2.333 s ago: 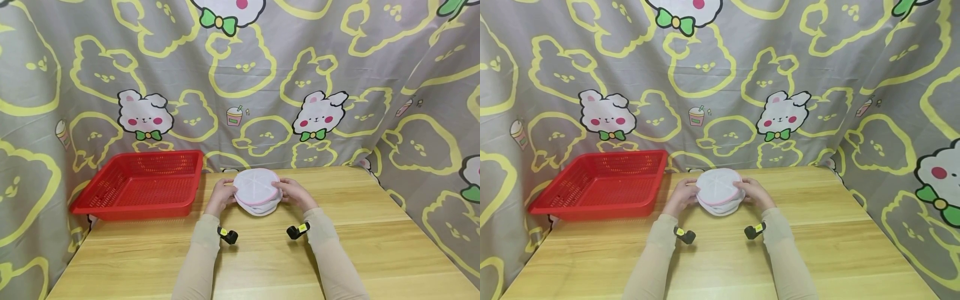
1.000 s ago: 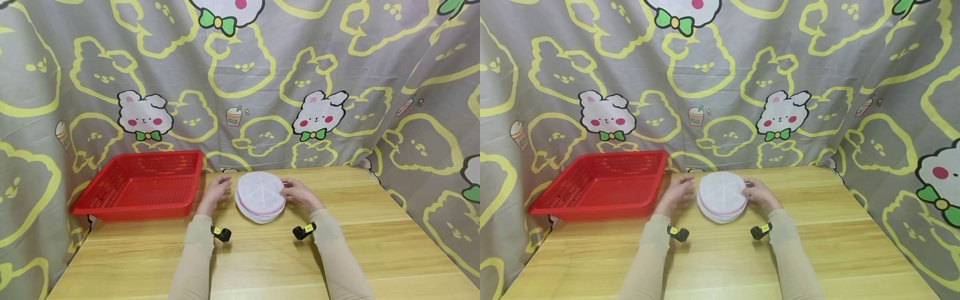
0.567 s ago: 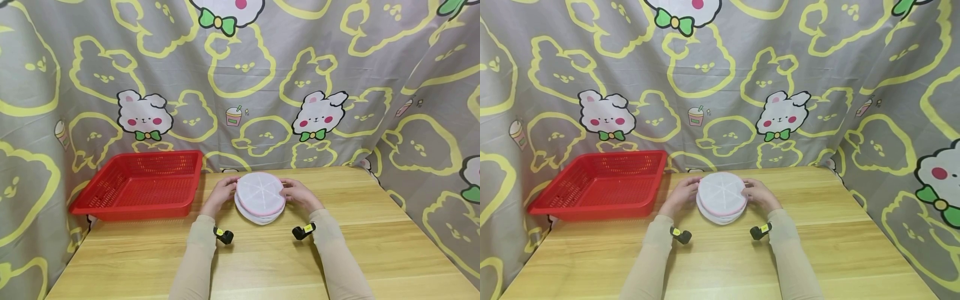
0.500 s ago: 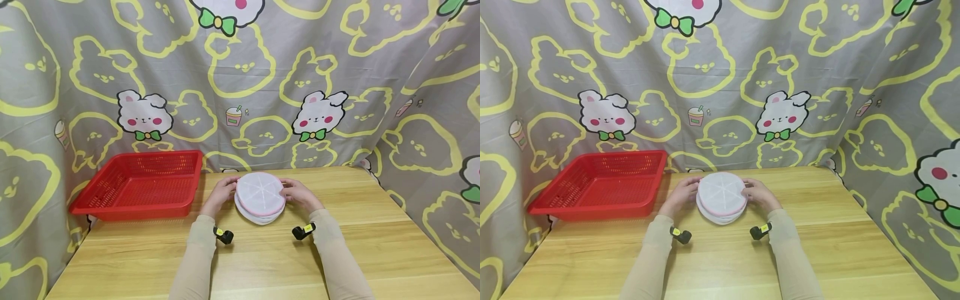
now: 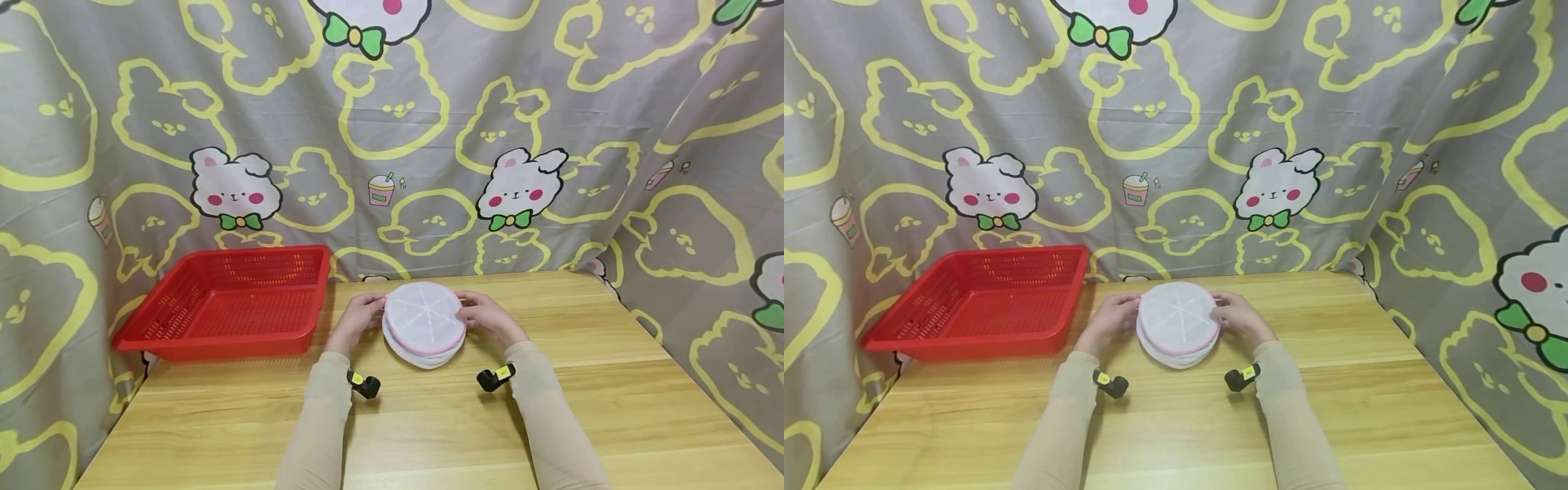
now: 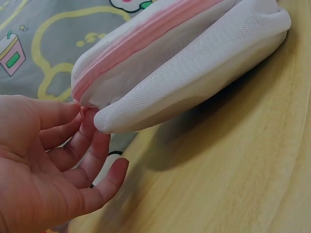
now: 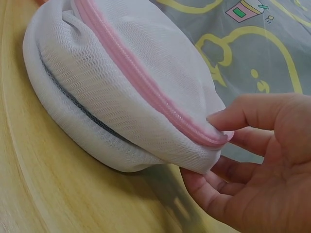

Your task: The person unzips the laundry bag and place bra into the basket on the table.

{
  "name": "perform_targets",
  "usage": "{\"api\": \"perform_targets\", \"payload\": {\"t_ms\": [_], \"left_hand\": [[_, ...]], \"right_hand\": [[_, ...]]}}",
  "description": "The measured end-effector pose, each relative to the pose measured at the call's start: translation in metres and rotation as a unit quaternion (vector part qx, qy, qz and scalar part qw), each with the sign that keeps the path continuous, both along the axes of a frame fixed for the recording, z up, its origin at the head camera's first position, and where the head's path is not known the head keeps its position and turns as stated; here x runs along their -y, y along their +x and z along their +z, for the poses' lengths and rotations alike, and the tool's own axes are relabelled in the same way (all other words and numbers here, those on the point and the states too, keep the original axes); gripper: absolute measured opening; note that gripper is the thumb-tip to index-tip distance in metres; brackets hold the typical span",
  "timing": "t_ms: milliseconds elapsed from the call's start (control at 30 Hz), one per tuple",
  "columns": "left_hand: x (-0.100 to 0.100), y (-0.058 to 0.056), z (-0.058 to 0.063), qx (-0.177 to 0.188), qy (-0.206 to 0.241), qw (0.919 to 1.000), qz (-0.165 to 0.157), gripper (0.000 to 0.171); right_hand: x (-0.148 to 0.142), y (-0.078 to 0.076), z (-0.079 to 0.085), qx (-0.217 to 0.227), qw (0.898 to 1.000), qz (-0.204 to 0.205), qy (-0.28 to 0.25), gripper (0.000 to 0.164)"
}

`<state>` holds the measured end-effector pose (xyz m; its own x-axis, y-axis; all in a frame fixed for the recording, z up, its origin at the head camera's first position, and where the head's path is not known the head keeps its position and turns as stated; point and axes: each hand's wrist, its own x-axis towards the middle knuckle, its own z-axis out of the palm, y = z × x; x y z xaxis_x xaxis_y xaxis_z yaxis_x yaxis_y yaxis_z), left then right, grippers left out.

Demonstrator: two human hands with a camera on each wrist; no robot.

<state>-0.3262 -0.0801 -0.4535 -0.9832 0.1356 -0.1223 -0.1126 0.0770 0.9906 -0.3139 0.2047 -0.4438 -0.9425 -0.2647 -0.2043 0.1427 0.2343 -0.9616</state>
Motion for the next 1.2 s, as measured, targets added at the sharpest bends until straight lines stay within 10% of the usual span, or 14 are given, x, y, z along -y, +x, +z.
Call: {"api": "perform_targets", "payload": {"t_ms": [1200], "left_hand": [[-0.004, 0.000, 0.004, -0.085, -0.080, 0.9878, 0.104, 0.019]], "right_hand": [[0.007, 0.000, -0.006, -0.018, 0.996, -0.061, -0.056, 0.016]]}}
